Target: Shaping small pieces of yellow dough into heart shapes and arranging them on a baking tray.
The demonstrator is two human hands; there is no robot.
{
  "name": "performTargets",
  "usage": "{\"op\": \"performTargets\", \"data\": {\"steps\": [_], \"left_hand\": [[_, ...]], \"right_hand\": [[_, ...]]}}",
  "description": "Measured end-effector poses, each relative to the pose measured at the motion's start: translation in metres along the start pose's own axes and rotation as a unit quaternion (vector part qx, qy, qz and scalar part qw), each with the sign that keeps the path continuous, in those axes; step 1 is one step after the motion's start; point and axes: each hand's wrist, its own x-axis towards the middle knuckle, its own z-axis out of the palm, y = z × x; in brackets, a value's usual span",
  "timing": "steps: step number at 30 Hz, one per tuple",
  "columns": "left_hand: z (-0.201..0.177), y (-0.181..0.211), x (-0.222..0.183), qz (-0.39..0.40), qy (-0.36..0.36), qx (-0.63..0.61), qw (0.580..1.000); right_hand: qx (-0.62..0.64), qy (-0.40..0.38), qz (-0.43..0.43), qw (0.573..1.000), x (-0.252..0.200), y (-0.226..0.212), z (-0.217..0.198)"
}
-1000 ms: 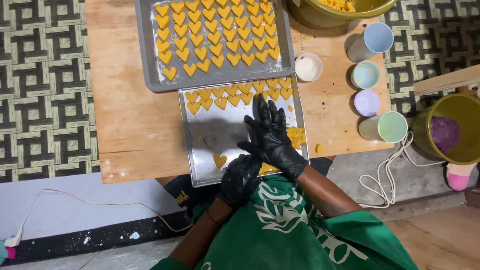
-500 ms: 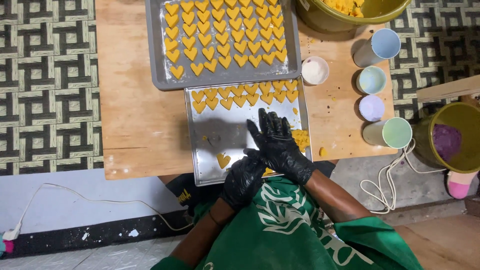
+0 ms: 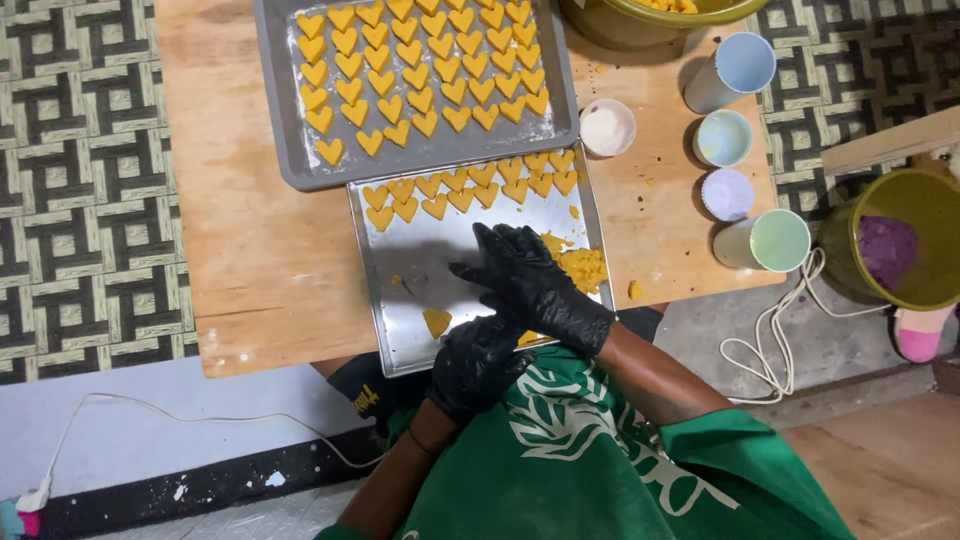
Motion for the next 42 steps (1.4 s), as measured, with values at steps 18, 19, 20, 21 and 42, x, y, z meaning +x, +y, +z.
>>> {"op": "performTargets", "data": {"steps": [18, 19, 20, 21, 42], "left_hand": [[0.205, 0.073, 0.02, 0.03, 0.019, 0.111, 0.993], [0.212, 0.075, 0.028, 0.03, 0.022, 0.111, 0.993], [0.219, 0.076, 0.035, 0.022, -0.018, 0.11, 0.994], [0.226, 0.077, 0.041, 0.013, -0.057, 0.109, 0.992], [0.176, 0.075, 0.044, -0.028, 0.039, 0.184, 0.982]], "right_hand": [[0.649, 0.227, 0.235, 0.688, -0.054, 0.05, -0.126], [0.648, 0.227, 0.234, 0.689, -0.053, 0.046, -0.138], [0.609, 0.222, 0.239, 0.723, -0.051, 0.042, -0.148], [0.569, 0.217, 0.244, 0.755, -0.049, 0.037, -0.158], [0.573, 0.22, 0.251, 0.749, -0.041, 0.047, -0.157]]}}
